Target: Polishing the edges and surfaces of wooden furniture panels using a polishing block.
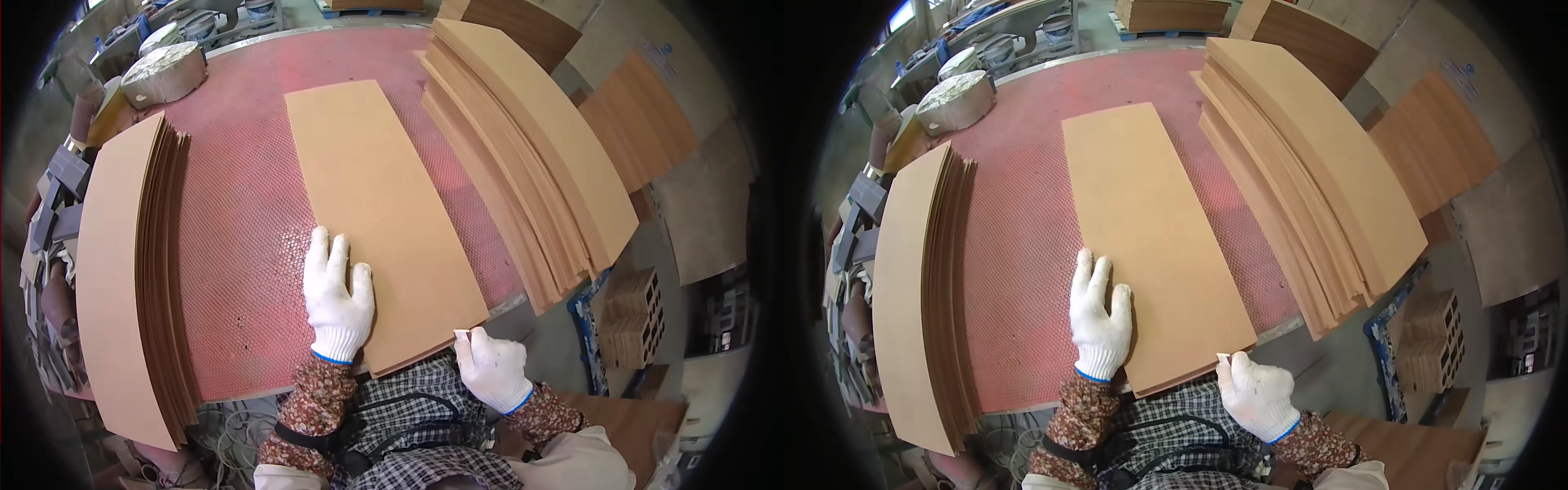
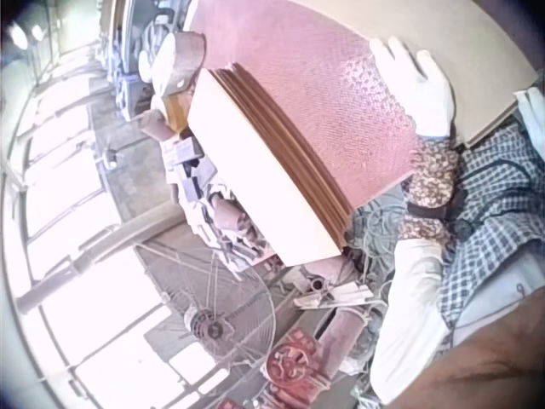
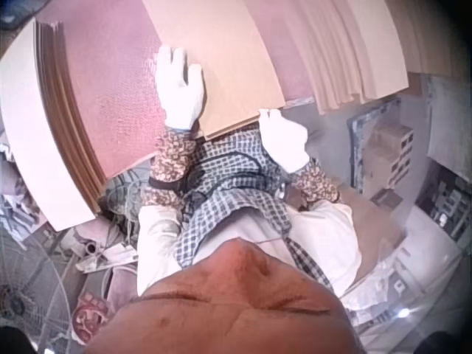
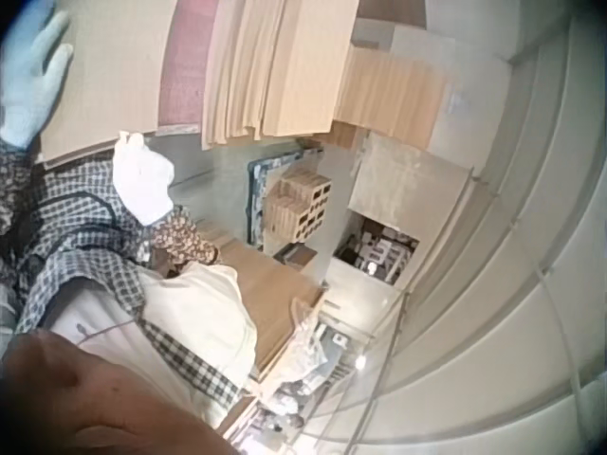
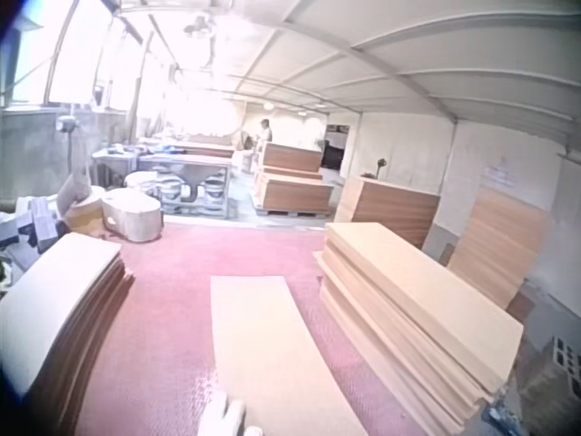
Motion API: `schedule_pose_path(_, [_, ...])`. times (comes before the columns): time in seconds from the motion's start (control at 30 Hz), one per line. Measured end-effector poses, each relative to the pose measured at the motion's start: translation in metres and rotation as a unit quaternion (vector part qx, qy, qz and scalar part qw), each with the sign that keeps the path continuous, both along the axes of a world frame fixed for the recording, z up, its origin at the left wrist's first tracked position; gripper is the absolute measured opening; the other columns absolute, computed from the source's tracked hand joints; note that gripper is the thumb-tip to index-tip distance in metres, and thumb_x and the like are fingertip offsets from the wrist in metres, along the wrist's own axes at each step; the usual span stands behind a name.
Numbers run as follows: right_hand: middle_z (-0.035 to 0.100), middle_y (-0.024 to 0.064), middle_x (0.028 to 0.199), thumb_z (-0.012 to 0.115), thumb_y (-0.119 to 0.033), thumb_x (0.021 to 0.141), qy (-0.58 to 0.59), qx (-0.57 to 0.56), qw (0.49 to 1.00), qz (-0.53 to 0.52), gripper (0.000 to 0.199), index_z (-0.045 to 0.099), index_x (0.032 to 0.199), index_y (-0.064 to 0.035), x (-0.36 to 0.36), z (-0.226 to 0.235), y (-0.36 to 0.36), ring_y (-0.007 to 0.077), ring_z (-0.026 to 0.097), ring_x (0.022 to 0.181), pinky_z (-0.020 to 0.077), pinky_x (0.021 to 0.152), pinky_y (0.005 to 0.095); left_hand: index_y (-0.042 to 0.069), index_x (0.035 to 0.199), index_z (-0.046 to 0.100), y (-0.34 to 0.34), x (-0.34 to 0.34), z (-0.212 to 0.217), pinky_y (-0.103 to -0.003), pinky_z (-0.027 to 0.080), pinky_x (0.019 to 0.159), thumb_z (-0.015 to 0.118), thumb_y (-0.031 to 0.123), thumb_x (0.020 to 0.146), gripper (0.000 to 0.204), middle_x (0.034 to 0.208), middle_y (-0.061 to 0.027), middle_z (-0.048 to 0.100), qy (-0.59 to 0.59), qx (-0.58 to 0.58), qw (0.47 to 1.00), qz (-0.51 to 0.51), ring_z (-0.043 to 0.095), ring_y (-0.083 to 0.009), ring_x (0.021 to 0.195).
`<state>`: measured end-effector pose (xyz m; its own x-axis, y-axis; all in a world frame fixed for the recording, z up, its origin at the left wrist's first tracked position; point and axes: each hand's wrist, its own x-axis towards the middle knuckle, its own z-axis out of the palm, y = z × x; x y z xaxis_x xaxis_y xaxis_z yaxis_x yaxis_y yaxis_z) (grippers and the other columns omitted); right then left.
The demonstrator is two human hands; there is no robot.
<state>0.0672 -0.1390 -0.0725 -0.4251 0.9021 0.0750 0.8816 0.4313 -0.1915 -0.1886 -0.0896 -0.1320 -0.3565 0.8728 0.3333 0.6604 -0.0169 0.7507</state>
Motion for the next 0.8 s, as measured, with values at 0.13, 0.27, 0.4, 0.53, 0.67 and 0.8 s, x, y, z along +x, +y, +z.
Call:
schedule_pose_path(0.13, [0.059, 0.0084, 0.054, 0.067, -0.025, 0.104, -0.049, 0.084, 0.993, 0.073, 0.026, 0.057, 0.084, -0.0103, -0.020, -0.001, 0.030, 0.0291, 0.061, 0.044, 0.0457, 0.043, 0.0445, -0.012, 0.141, 0.059, -0.003, 0.000, 0.004, -0.050, 0.036, 0.127, 0.069, 0.007, 0.095, 0.051, 0.162, -0.0373, 0.042, 0.002, -0.008, 1.000, 0.002, 0.043, -0.0498, 0.151])
schedule_pose_path(0.27, [0.068, 0.0110, 0.063, 0.061, -0.029, 0.106, -0.022, 0.022, 0.999, 0.024, 0.025, 0.060, 0.090, -0.0112, -0.053, -0.004, 0.102, 0.0308, 0.069, 0.053, 0.0487, 0.044, 0.0471, -0.012, 0.140, 0.060, -0.001, 0.000, 0.002, -0.051, 0.037, 0.126, 0.070, 0.006, 0.093, 0.052, 0.161, -0.0380, 0.043, 0.001, 0.010, 1.000, 0.004, 0.045, -0.0511, 0.149])
schedule_pose_path(0.4, [0.074, 0.0146, 0.072, 0.051, -0.034, 0.110, -0.063, 0.063, 0.996, 0.021, 0.031, 0.063, 0.095, -0.0102, -0.099, -0.022, 0.201, 0.0368, 0.074, 0.064, 0.0559, 0.055, 0.0541, -0.012, 0.139, 0.060, 0.001, 0.003, 0.001, -0.052, 0.038, 0.124, 0.072, 0.006, 0.091, 0.053, 0.158, -0.0384, 0.046, 0.001, 0.015, 1.000, 0.000, 0.048, -0.0524, 0.145])
schedule_pose_path(0.53, [0.079, 0.0215, 0.093, 0.044, -0.033, 0.110, -0.076, 0.010, 0.997, 0.009, 0.037, 0.069, 0.111, -0.0069, -0.154, -0.020, 0.295, 0.0417, 0.079, 0.089, 0.0597, 0.073, 0.0608, -0.013, 0.138, 0.060, -0.002, 0.001, 0.005, -0.054, 0.040, 0.122, 0.074, 0.005, 0.088, 0.054, 0.157, -0.0392, 0.046, -0.017, 0.010, 1.000, -0.002, 0.049, -0.0544, 0.143])
schedule_pose_path(0.67, [0.079, 0.0204, 0.116, 0.049, -0.033, 0.105, -0.092, -0.010, 0.996, 0.005, 0.038, 0.072, 0.118, -0.0056, -0.197, -0.020, 0.368, 0.0425, 0.078, 0.103, 0.0605, 0.082, 0.0615, -0.013, 0.137, 0.061, -0.002, 0.000, 0.005, -0.055, 0.042, 0.120, 0.074, 0.004, 0.087, 0.055, 0.156, -0.0398, 0.047, -0.029, 0.014, 0.999, -0.008, 0.051, -0.0558, 0.140])
schedule_pose_path(0.8, [0.078, 0.0223, 0.119, 0.050, -0.031, 0.104, -0.085, -0.013, 0.996, 0.002, 0.040, 0.075, 0.122, -0.0041, -0.226, -0.015, 0.418, 0.0427, 0.077, 0.109, 0.0603, 0.089, 0.0600, -0.012, 0.134, 0.063, -0.002, 0.000, 0.005, -0.056, 0.047, 0.114, 0.076, 0.002, 0.082, 0.054, 0.153, -0.0396, 0.049, -0.008, 0.025, 1.000, -0.004, 0.056, -0.0565, 0.133])
